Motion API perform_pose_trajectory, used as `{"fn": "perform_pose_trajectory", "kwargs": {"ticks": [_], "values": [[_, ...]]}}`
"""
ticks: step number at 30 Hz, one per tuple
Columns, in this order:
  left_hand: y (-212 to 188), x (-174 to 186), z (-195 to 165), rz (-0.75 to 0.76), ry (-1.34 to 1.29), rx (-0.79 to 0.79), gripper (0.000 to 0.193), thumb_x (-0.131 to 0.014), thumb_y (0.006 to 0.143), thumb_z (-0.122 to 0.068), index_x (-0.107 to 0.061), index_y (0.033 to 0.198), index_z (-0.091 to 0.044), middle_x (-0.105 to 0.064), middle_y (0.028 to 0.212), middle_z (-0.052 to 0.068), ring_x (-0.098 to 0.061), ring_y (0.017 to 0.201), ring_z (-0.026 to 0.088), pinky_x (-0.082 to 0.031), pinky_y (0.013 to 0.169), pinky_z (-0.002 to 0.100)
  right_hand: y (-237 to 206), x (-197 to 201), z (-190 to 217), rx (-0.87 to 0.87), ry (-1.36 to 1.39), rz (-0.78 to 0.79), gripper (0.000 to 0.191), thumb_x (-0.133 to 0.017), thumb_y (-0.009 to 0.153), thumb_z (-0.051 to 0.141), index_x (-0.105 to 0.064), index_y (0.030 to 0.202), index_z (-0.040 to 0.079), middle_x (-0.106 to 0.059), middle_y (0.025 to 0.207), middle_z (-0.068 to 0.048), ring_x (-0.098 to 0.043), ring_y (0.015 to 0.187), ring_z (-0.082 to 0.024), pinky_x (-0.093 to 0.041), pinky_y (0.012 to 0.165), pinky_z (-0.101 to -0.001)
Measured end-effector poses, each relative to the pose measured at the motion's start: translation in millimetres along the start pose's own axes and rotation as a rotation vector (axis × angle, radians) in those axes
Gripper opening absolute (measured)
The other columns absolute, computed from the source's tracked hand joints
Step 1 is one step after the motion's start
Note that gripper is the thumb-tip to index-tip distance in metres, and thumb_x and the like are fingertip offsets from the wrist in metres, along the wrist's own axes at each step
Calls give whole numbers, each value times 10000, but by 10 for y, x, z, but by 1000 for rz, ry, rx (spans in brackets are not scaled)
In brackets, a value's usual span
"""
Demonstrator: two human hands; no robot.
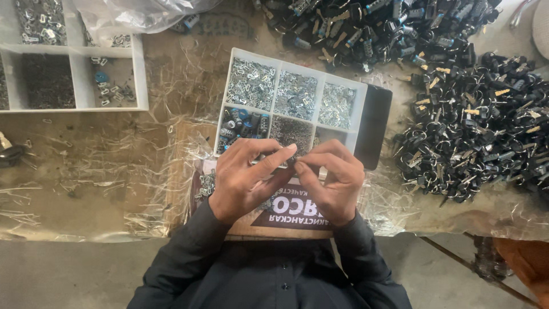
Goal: The person sits at a workbench assembling small metal valve components. They pick parts from a compartment organizer box, fit a rubber stem into a metal housing by hand, press the parts together, and place the finished assembly onto a pile of completed units on the table.
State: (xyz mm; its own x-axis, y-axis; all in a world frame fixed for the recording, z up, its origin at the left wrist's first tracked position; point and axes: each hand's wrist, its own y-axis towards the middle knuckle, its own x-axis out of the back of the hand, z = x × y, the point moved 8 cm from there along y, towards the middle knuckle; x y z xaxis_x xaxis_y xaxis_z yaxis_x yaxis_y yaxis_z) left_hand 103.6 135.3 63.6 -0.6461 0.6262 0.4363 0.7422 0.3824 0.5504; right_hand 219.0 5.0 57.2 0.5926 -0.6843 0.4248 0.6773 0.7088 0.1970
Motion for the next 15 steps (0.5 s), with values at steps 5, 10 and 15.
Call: {"fn": "perform_pose_trajectory", "kwargs": {"ticks": [5,10,15], "values": [[-2,6,-11,19,-10,-48,491,-873,858,-124,-696,1317,-111,-666,1150,40,-662,966,216,-554,823,349,99,-45,-269,-185,313,76,109,-797,847,28,-756,946,17,-688,916,-53,-617,798,-116,-475,691,-246],[28,6,32,11,9,31,470,-864,866,-158,-704,1307,-122,-661,1158,44,-649,985,226,-552,852,357,279,-37,-141,-4,-195,-19,201,-829,798,95,-777,987,51,-686,904,-44,-563,660,-107,-452,573,-251],[63,1,74,32,8,104,453,-848,857,-131,-720,1291,-125,-667,1165,52,-638,978,249,-541,852,365,260,-183,218,314,-628,-41,165,-805,823,64,-768,984,57,-677,942,-67,-607,865,-257,-480,782,-338]]}}
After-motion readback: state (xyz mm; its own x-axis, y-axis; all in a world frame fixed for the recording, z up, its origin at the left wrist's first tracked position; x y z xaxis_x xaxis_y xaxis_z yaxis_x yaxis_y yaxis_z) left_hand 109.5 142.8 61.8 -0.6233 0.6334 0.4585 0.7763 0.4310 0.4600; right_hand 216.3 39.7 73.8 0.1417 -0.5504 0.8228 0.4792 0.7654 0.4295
